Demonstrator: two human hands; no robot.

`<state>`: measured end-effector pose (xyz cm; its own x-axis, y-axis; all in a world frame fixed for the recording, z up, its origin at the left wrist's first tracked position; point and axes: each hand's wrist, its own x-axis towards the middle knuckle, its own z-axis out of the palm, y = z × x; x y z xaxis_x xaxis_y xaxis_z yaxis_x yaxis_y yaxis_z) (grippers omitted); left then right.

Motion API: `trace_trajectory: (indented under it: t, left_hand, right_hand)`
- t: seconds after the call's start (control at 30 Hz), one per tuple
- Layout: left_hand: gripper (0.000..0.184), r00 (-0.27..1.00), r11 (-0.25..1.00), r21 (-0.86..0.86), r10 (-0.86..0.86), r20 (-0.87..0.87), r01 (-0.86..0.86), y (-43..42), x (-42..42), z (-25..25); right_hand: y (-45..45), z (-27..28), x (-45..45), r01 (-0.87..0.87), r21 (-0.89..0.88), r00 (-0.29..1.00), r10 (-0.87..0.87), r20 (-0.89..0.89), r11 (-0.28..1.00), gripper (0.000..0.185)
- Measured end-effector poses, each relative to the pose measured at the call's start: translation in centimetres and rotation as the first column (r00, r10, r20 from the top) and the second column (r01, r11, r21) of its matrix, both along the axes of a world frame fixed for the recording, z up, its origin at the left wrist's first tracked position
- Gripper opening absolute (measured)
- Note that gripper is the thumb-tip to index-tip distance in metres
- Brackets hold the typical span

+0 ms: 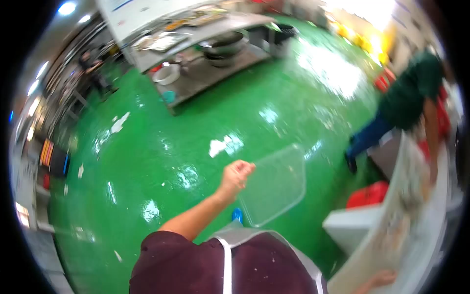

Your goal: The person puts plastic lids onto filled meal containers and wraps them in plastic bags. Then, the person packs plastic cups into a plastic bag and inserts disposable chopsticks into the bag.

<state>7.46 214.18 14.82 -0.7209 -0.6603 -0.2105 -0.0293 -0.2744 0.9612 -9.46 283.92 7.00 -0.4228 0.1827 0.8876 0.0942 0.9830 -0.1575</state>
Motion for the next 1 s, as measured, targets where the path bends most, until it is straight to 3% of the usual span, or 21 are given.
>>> trace_trajectory:
  t: [0.03,0.1,0.13,0.17,0.2,0.23,0.27,0.3,0.37,0.43,0.47,0.57,0.63,0.7,0.77,0.83,0.9,1.0]
  left_hand:
    - [0.020,1.000,0.998,-0.057,0.011,-0.008,-0.012,-2.1,0.9,-0.7]
    - [0.025,0.999,0.985,-0.171,0.034,-0.033,-0.039,-7.1,2.4,-1.5]
    - [0.025,0.998,0.971,-0.235,0.043,-0.053,-0.054,-9.8,3.2,-0.9]
    - [0.026,0.997,0.954,-0.295,0.044,-0.067,-0.062,-12.3,3.8,-0.5]
    - [0.025,0.995,0.937,-0.339,0.070,-0.065,-0.088,-14.4,4.4,-0.3]
    - [0.023,0.994,0.918,-0.383,0.090,-0.056,-0.105,-16.3,5.0,-0.2]
    - [0.022,0.993,0.900,-0.421,0.107,-0.044,-0.115,-18.8,5.4,0.1]
    - [0.019,0.993,0.854,-0.507,0.108,-0.047,-0.117,-20.8,5.9,0.3]
    - [0.014,0.993,0.742,-0.660,0.110,-0.054,-0.118,-24.5,6.6,0.4]
    - [0.011,0.993,0.521,-0.849,0.111,-0.031,-0.085,-29.6,7.1,0.0]
    - [0.011,0.993,0.394,-0.917,0.117,-0.018,-0.063,-32.0,7.5,-0.3]
    - [0.015,0.971,0.198,-0.976,0.237,-0.043,-0.091,-38.5,8.9,0.4]
    - [0.016,0.942,0.150,-0.988,0.335,0.016,-0.036,-42.7,10.6,0.5]
    - [0.016,0.899,0.049,-0.999,0.438,0.020,-0.002,-47.2,12.3,1.9]
    - [0.016,0.858,-0.017,-0.998,0.512,0.045,0.063,-51.0,14.5,3.3]
    - [0.016,0.837,-0.091,-0.988,0.545,0.056,0.126,-55.0,16.6,4.7]
    - [0.015,0.807,-0.122,-0.981,0.588,0.051,0.151,-58.1,18.8,4.8]
    - [0.014,0.769,-0.116,-0.981,0.638,0.049,0.158,-63.2,21.8,4.2]
  right_hand:
    - [-4.9,-1.1,-2.1,-0.058,-0.014,0.998,0.057,-0.040,0.998,0.030]
    - [-14.9,-3.8,-5.3,-0.318,-0.141,0.936,0.334,0.109,0.938,0.027]
    - [-26.3,-0.2,-4.7,-0.318,-0.276,0.909,0.374,0.183,0.907,0.027]
    - [-30.7,-2.6,-7.1,-0.418,-0.445,0.824,0.537,0.182,0.792,0.027]
    - [-40.3,1.1,-5.6,-0.468,-0.712,0.662,0.741,0.111,0.524,0.027]
    - [-44.6,0.1,-7.1,-0.614,-0.656,0.524,0.848,0.078,0.439,0.027]
    - [-51.1,3.1,-6.1,-0.648,-0.618,0.456,0.877,0.153,0.445,0.027]
    - [-56.2,5.1,-5.5,-0.668,-0.645,0.364,0.919,0.149,0.369,0.028]
    - [-63.6,7.6,-6.4,-0.740,-0.583,0.278,0.942,0.189,0.336,0.023]
    - [-70.4,8.6,-8.6,-0.796,-0.521,0.223,0.949,0.223,0.310,0.018]
    - [-73.4,8.3,-10.2,-0.765,-0.579,0.191,0.958,0.215,0.283,0.016]
    - [-84.2,7.5,-14.1,-0.646,-0.741,0.077,0.981,0.177,0.184,0.010]
    - [-93.2,7.6,-13.9,-0.524,-0.846,-0.012,0.992,0.125,0.100,0.007]
    - [-102.2,3.5,-15.9,-0.582,-0.806,-0.178,0.951,0.252,0.104,0.006]
    - [-113.2,4.3,-10.2,-0.211,-0.969,-0.344,0.917,0.200,0.132,0.020]
    - [-123.6,2.4,-5.1,0.009,-0.972,-0.635,0.752,0.175,0.234,0.045]
    - [-132.5,4.1,2.1,0.251,-0.888,-0.871,0.491,-0.034,0.384,0.051]
    - [-144.0,6.7,10.7,0.375,-0.830,-0.924,0.240,-0.298,0.414,0.046]
